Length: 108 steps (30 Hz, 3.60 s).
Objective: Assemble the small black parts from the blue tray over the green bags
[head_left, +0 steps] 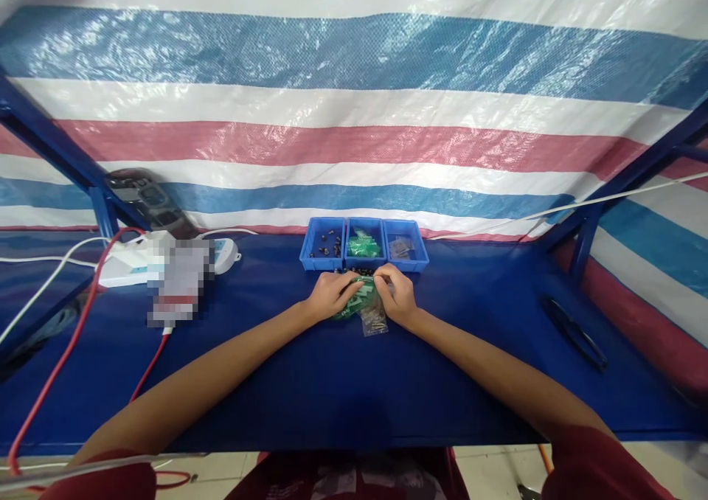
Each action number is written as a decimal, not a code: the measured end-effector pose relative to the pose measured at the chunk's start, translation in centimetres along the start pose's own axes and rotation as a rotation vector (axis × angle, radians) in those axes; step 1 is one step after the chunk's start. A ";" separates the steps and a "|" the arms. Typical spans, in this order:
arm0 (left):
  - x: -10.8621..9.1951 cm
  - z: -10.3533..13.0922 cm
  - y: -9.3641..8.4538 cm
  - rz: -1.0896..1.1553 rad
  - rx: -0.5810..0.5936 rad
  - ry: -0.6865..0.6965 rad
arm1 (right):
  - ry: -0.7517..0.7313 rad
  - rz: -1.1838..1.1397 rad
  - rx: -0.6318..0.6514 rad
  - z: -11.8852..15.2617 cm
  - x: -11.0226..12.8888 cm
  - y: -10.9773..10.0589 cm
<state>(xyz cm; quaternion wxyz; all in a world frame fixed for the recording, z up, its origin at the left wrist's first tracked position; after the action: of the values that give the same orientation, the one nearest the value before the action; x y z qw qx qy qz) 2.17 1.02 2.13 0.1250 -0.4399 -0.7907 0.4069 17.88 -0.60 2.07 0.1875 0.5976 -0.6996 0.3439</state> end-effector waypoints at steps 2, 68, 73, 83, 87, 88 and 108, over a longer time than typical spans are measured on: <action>0.0 0.1 -0.1 0.013 -0.010 -0.006 | -0.004 -0.004 -0.010 0.0 0.0 0.0; 0.5 0.1 -0.3 0.075 0.002 -0.069 | -0.065 -0.020 -0.084 -0.2 0.1 0.4; 0.6 0.1 -0.2 0.070 0.010 -0.059 | -0.108 -0.009 -0.094 -0.2 0.1 0.4; 0.2 0.0 -0.5 0.021 -0.059 0.017 | -0.077 -0.002 -0.068 -0.2 0.0 0.6; 0.2 0.0 -0.8 0.049 -0.066 -0.008 | -0.061 -0.009 0.016 -0.3 0.0 0.8; 0.2 0.0 -0.8 0.054 -0.064 -0.011 | -0.069 -0.008 0.031 -0.3 0.0 0.9; 0.6 0.1 -0.7 0.076 -0.034 -0.123 | -0.111 0.028 0.055 -0.5 0.7 0.8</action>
<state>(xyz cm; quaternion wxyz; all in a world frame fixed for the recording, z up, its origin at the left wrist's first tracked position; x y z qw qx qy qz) 1.40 1.24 2.48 0.0531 -0.4457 -0.7864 0.4243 16.92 -0.70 2.69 0.1270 0.6111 -0.7073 0.3319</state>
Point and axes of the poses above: each hand's wrist, its own z-axis away from the middle knuckle, its own y-axis out of the palm, x = y × z, the point moved 4 cm from there along -z, towards the middle knuckle, and after that the axes turned 8 degrees about -z, right-handed, at the moved point
